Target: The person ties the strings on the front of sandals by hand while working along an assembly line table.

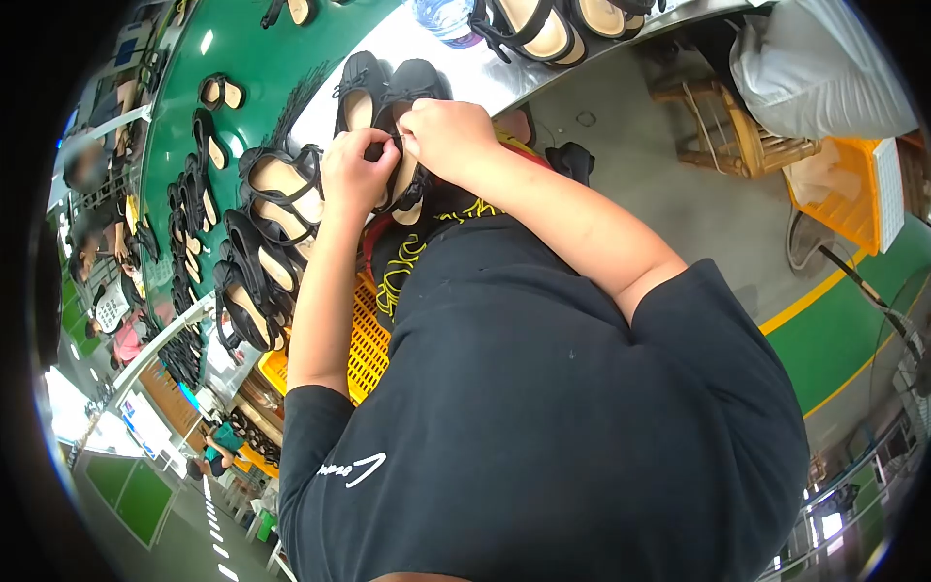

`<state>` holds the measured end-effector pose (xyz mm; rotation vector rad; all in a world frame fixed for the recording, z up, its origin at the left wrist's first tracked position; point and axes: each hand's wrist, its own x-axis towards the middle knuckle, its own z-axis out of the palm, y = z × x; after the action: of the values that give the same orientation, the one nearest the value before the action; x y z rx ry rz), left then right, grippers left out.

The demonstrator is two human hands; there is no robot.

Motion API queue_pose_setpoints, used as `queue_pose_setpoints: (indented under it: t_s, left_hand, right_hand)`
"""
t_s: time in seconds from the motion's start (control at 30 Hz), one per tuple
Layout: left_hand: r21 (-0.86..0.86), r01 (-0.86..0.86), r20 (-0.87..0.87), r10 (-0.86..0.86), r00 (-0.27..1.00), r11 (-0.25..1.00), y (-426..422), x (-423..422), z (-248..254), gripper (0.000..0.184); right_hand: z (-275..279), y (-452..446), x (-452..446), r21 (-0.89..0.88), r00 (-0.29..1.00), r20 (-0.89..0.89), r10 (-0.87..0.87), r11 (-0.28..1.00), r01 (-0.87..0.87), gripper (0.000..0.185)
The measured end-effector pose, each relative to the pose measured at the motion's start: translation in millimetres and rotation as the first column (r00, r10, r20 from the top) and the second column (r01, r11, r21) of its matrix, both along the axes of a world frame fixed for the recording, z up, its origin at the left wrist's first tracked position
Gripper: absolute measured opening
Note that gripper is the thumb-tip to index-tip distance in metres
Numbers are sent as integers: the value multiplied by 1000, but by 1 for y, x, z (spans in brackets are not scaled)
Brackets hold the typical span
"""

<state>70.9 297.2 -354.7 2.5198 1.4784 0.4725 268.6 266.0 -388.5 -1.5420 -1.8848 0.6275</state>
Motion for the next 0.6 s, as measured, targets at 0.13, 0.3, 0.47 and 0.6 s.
queue_pose_setpoints:
  t_s: [0.13, 0.3, 0.47, 0.6]
  left_hand:
    - [-12, 3, 9, -3, 1000, 1000, 0, 0, 1, 6]
    - [2, 17, 24, -17, 1000, 1000, 0, -1, 0, 7]
    - [34, 83, 58, -85, 995, 996, -1, -5, 2, 13]
    - [-150, 93, 22, -91, 996, 984, 7, -4, 32, 27]
  right_hand:
    - [-3, 1, -3, 20, 1000, 8, -3, 1000, 3, 10]
    - [0, -2, -9, 15, 998, 56, 3, 1000, -4, 13]
    - [-3, -3, -20, 49, 995, 101, 22, 998, -27, 12]
    - [-1, -2, -18, 9, 998, 55, -9, 1000, 8, 11]
